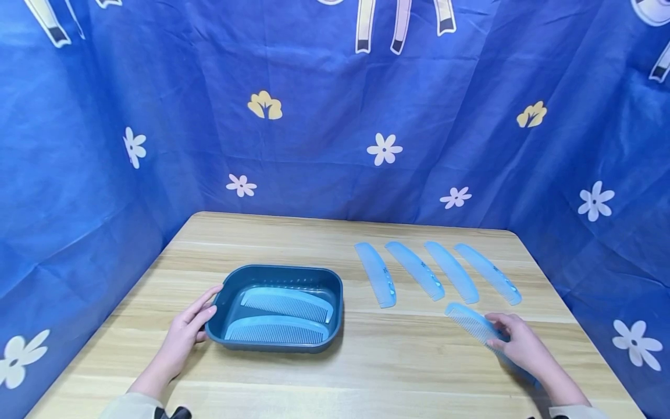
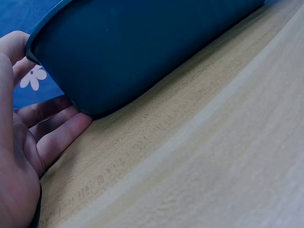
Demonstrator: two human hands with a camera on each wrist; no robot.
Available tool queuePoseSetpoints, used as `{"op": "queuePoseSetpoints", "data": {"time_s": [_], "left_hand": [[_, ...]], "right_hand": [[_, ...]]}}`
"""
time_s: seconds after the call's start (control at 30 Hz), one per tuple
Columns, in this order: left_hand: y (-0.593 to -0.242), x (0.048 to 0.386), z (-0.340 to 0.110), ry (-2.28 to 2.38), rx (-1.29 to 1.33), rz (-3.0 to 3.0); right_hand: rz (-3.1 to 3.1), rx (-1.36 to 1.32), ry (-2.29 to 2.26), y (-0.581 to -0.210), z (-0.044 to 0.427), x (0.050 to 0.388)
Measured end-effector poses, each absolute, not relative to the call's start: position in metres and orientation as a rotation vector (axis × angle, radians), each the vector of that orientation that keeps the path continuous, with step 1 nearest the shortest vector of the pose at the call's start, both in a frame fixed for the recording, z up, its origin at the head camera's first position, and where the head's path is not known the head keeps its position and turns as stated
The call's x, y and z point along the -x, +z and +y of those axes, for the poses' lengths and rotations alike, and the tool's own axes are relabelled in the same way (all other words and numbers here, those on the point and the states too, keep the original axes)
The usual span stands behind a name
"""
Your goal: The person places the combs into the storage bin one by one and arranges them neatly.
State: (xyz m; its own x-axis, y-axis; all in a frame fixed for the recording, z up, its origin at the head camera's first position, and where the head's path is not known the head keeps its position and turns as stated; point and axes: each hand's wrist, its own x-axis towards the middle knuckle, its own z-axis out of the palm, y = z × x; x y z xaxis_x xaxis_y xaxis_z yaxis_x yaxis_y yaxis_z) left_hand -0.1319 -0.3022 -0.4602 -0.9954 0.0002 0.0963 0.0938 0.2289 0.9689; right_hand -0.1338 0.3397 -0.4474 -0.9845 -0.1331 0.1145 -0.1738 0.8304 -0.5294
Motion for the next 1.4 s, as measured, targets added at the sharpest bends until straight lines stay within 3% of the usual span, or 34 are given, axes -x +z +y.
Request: {"op": "queuePoseSetpoints", "data": {"time_s": [0.6,1.4], "left_hand": [[-0.461,0.132,-0.302,-1.914,0.105,-2.39],[-0.462,0.132,-0.301,-1.911,0.095,-2.384]], "right_hand": [[-3.053,-0.217,0.77,-0.447,0.343,0.142],[-3.035,-0.223,1.088,-0.437,0.346,0.144]]}}
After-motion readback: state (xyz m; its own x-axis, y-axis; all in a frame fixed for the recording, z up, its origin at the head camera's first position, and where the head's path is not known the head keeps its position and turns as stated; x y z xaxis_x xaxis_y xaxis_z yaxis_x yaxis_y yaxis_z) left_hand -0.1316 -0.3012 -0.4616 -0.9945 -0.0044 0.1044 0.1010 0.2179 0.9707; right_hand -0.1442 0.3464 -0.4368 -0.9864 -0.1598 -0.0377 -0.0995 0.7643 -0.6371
